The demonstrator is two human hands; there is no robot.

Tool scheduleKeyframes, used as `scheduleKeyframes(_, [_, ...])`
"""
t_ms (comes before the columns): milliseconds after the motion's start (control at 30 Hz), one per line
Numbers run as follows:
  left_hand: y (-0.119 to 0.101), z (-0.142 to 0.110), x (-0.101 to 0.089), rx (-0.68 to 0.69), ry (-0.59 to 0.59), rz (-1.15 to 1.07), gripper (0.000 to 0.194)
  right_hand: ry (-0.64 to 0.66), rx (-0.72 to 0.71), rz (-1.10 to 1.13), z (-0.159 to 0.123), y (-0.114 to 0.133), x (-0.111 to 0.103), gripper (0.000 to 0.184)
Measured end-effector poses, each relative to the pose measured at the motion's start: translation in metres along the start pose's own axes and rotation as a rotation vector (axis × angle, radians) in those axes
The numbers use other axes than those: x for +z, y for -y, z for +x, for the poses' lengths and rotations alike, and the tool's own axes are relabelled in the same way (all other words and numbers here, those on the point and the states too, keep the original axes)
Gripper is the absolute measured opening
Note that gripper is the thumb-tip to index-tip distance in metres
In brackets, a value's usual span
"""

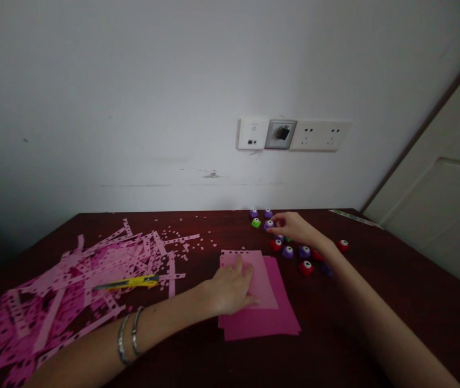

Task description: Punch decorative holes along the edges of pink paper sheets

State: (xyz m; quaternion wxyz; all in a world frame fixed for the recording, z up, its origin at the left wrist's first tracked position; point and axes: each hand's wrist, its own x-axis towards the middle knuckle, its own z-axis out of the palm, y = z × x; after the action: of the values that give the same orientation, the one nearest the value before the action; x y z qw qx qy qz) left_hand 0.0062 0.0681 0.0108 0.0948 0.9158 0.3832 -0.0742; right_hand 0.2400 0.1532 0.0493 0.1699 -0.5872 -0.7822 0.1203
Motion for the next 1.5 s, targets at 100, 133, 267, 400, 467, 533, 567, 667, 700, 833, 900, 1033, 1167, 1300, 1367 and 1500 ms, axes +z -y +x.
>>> scheduleKeyframes(100, [0.001, 0.000, 0.000, -0.005, 0.016, -0.009, 0.075, -0.004, 0.133, -0.060, -0.005, -0.025, -0.020, 0.029])
scheduleKeyframes(133, [0.001, 0.000, 0.000, -0.003, 0.019, -0.011, 0.075, -0.028, 0.195, -0.089, -0.007, -0.035, -0.025, 0.030])
scheduleKeyframes(267, [0.001, -0.001, -0.002, 0.004, 0.006, -0.013, 0.076, -0.051, 0.369, -0.213, -0.015, -0.072, -0.028, 0.032])
scheduleKeyframes(400, [-0.002, -0.003, -0.006, 0.005, 0.018, -0.003, 0.074, 0.038, 0.385, -0.309, -0.017, -0.093, -0.018, 0.027])
scheduleKeyframes(467, [-0.003, -0.003, -0.008, -0.006, 0.035, -0.002, 0.074, 0.056, 0.379, -0.345, -0.016, -0.098, -0.013, 0.026])
scheduleKeyframes(533, [-0.002, -0.003, -0.008, -0.010, 0.037, -0.003, 0.074, 0.052, 0.388, -0.375, -0.015, -0.101, -0.009, 0.027])
scheduleKeyframes(567, [-0.002, -0.002, -0.007, -0.007, 0.034, -0.004, 0.075, 0.053, 0.393, -0.384, -0.015, -0.102, -0.008, 0.027])
scheduleKeyframes(667, [0.000, -0.001, -0.003, -0.002, 0.028, -0.010, 0.076, 0.070, 0.402, -0.389, -0.015, -0.103, -0.007, 0.028])
scheduleKeyframes(700, [0.000, -0.001, -0.002, -0.002, 0.026, -0.014, 0.076, 0.079, 0.409, -0.382, -0.015, -0.103, -0.008, 0.028])
scheduleKeyframes(833, [-0.002, -0.004, -0.009, 0.039, 0.005, -0.024, 0.081, 0.095, 0.414, -0.305, -0.016, -0.097, -0.019, 0.031])
scheduleKeyframes(900, [0.002, -0.002, -0.022, 0.061, -0.057, -0.056, 0.078, 0.076, 0.398, -0.238, -0.018, -0.089, -0.030, 0.031])
scheduleKeyframes(1033, [0.030, 0.022, -0.052, 0.094, -0.235, -0.199, 0.054, 0.121, 0.373, -0.062, -0.025, -0.059, -0.053, 0.034])
scheduleKeyframes(1167, [0.074, 0.075, -0.063, 0.120, -0.264, -0.388, 0.041, 0.293, 0.327, 0.103, -0.030, -0.027, -0.061, 0.038])
scheduleKeyframes(1300, [0.101, 0.129, -0.054, 0.083, -0.237, -0.447, 0.036, 0.397, 0.323, 0.168, -0.031, -0.010, -0.057, 0.035])
scheduleKeyframes(1367, [0.105, 0.148, -0.047, 0.057, -0.217, -0.491, 0.037, 0.414, 0.327, 0.173, -0.032, -0.007, -0.055, 0.033])
scheduleKeyframes(1500, [0.106, 0.171, -0.037, 0.083, -0.161, -0.596, 0.037, 0.406, 0.341, 0.184, -0.031, -0.006, -0.053, 0.030])
